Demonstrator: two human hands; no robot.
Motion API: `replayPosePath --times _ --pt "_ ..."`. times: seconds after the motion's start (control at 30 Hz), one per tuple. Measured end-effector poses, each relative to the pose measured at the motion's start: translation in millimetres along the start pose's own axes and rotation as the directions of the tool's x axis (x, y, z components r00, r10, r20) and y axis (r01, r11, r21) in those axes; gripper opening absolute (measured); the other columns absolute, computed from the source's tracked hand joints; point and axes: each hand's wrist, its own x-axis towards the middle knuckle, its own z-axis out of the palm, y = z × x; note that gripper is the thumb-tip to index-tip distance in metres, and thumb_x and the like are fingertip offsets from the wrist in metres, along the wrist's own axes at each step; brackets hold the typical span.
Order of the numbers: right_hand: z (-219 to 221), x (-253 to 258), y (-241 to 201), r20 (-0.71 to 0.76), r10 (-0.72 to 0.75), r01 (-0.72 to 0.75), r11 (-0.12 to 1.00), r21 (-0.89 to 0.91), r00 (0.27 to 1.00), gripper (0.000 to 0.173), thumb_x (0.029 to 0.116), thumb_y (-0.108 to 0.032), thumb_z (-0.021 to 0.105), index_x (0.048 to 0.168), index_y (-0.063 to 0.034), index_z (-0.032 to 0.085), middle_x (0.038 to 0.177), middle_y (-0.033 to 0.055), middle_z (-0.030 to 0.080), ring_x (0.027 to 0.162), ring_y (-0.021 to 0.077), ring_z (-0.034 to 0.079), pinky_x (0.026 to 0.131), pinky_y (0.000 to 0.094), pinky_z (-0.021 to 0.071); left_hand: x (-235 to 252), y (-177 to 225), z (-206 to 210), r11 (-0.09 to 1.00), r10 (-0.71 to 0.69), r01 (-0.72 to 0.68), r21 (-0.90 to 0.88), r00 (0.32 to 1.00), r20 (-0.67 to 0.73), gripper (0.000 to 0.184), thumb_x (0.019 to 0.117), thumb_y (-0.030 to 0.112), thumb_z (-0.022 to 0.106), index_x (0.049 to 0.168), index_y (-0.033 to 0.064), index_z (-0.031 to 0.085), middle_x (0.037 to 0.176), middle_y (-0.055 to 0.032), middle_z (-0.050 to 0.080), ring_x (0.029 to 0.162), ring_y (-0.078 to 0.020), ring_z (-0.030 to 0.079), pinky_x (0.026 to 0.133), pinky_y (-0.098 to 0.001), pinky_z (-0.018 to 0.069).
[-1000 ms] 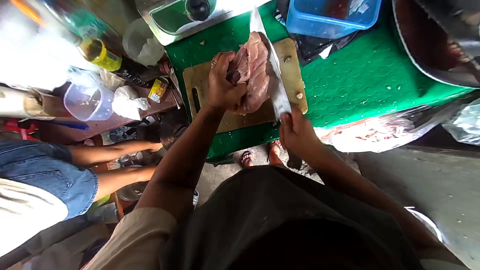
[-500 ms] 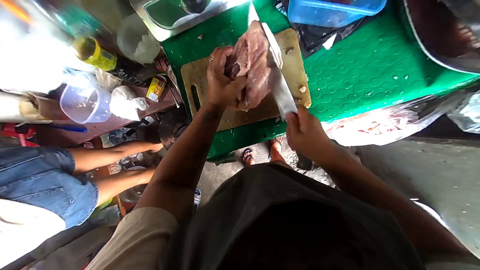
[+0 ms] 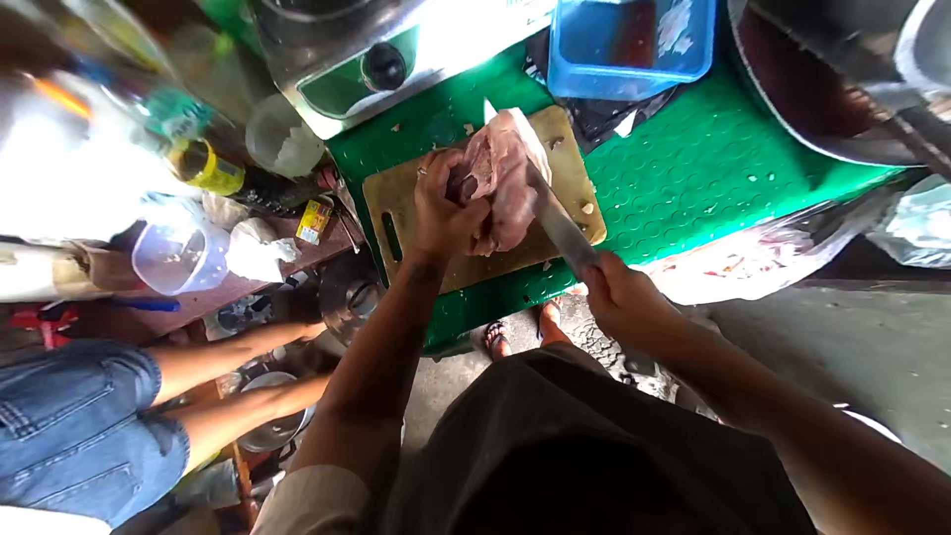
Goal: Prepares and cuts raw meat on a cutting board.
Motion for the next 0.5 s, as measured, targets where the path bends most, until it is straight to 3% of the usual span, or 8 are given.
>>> replayPosePath --times 0.1,0.17,0.3,0.43,0.5 --pt "-4 60 -21 -0.008 0.033 -0.032 0.998 0.045 0.999 0.031 0.1119 -0.017 0.04 0.125 0.0078 0.052 0.082 0.0209 0.061 0.065 0.0314 0.063 0.064 0.0493 0.0553 1 1 -3 0.996 0.04 -0.042 0.083 0.999 0.02 0.052 0.0694 0.01 0.075 0.116 -0.0092 0.063 0.116 -0.0208 0.064 0.107 -0.0203 0.061 0.092 -0.0308 0.0507" --pt "-6 84 -30 0.001 0.019 -0.019 0.995 0.096 1.0 0.032 0.1127 -0.02 0.038 0.128 0.0043 0.051 0.082 0.0187 0.059 0.06 0.0283 0.061 0.059 0.0465 0.0553 1 0 -4 0.996 0.05 -0.05 0.068 0.999 0.007 0.052 0.0688 0.008 0.076 0.116 -0.0093 0.063 0.116 -0.0201 0.064 0.107 -0.0196 0.062 0.092 -0.03 0.0515" --pt "-9 38 -17 0.051 0.047 -0.051 0.996 0.075 0.998 0.029 0.1125 -0.018 0.038 0.125 0.0049 0.051 0.076 0.016 0.056 0.057 0.025 0.058 0.056 0.0438 0.0535 -1 1 -3 0.996 -0.043 0.039 -0.076 0.998 -0.048 0.054 0.0685 0.004 0.077 0.118 -0.0068 0.06 0.116 -0.0127 0.063 0.103 -0.0113 0.062 0.086 -0.0243 0.0543" --pt "-6 -8 -7 0.04 -0.03 0.025 0.994 0.111 0.999 0.032 0.1095 -0.014 0.035 0.117 0.0118 0.053 0.075 0.0115 0.053 0.062 0.0141 0.052 0.059 0.0307 0.0468 -6 1 0 0.997 -0.046 0.042 -0.072 0.998 -0.048 0.054 0.0698 0.007 0.078 0.118 -0.007 0.059 0.109 -0.0089 0.064 0.093 -0.0054 0.062 0.08 -0.0201 0.0533" --pt "-3 15 -16 0.03 0.003 -0.006 0.996 0.09 1.0 0.03 0.1107 -0.013 0.039 0.121 0.0114 0.054 0.083 0.0189 0.06 0.072 0.0245 0.061 0.068 0.0404 0.053 -7 3 1 1.0 0.005 -0.004 0.017 0.999 -0.032 0.051 0.0699 0.011 0.079 0.114 -0.0068 0.062 0.107 -0.0117 0.066 0.093 -0.0084 0.063 0.081 -0.0223 0.0535"
